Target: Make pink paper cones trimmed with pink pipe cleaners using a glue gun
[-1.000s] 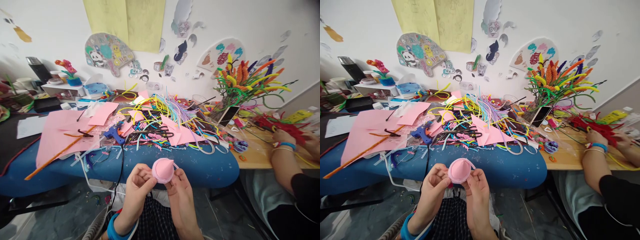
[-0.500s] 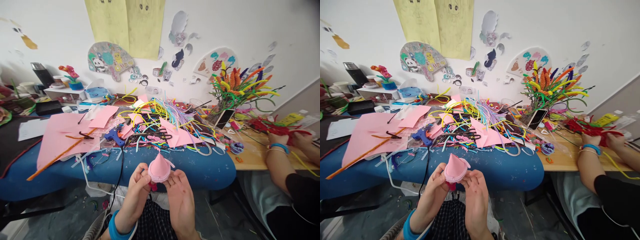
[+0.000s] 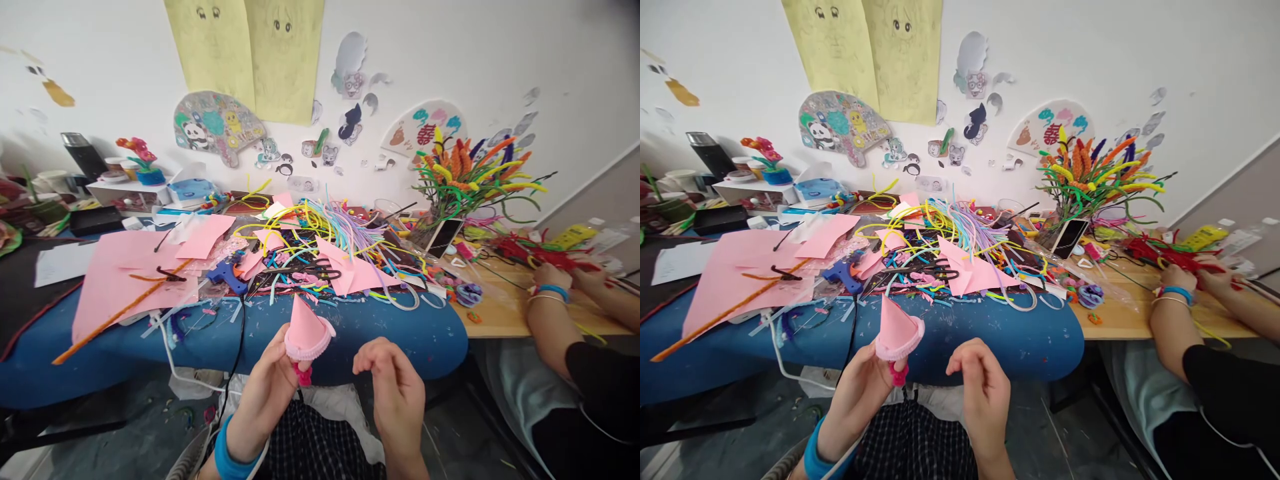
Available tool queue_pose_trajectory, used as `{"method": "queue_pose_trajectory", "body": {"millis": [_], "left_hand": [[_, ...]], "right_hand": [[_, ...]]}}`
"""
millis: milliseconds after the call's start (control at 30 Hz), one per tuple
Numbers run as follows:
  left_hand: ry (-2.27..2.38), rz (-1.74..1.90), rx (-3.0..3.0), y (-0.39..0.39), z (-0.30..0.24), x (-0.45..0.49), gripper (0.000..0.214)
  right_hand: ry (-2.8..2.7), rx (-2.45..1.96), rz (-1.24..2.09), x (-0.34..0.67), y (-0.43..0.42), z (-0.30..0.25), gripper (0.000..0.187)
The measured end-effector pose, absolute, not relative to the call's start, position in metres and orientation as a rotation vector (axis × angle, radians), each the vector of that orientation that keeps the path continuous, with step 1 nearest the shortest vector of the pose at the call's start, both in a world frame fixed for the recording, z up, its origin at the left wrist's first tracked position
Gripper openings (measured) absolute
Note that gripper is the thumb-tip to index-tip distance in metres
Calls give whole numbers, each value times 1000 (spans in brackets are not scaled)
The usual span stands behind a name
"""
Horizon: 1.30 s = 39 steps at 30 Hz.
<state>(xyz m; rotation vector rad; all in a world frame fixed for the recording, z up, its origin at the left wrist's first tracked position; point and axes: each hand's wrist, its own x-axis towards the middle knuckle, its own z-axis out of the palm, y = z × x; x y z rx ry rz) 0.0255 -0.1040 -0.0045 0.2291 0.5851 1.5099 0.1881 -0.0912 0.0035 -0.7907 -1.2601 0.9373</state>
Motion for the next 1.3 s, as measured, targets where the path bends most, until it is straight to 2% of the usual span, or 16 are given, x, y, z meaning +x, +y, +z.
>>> {"method": "queue_pose_trajectory", "body": {"millis": [100, 300, 600, 700, 833, 1033, 1300], "left_hand": [[558, 1470, 247, -104, -2, 29, 24], [586, 1487, 291, -104, -1, 32, 24], [586, 1499, 343, -105, -6, 31, 19], [638, 1518, 368, -106, -3, 31, 21], [713, 1571, 345, -107, 1, 30, 24], [712, 1589, 255, -105, 3, 23, 29], [755, 1693, 311, -108, 3, 25, 28]], "right_hand": [[-1526, -851, 679, 187, -94, 4, 16], [-1683, -777, 452, 173, -95, 6, 24], [-1728, -784, 280, 165, -91, 3, 24], [-1756, -814, 333, 164, -90, 1, 21], [-1708, -832, 664, 164, -93, 0, 14], [-1435, -841, 1025, 171, -91, -1, 27], [-1559, -1047, 968, 177, -62, -14, 44]]}}
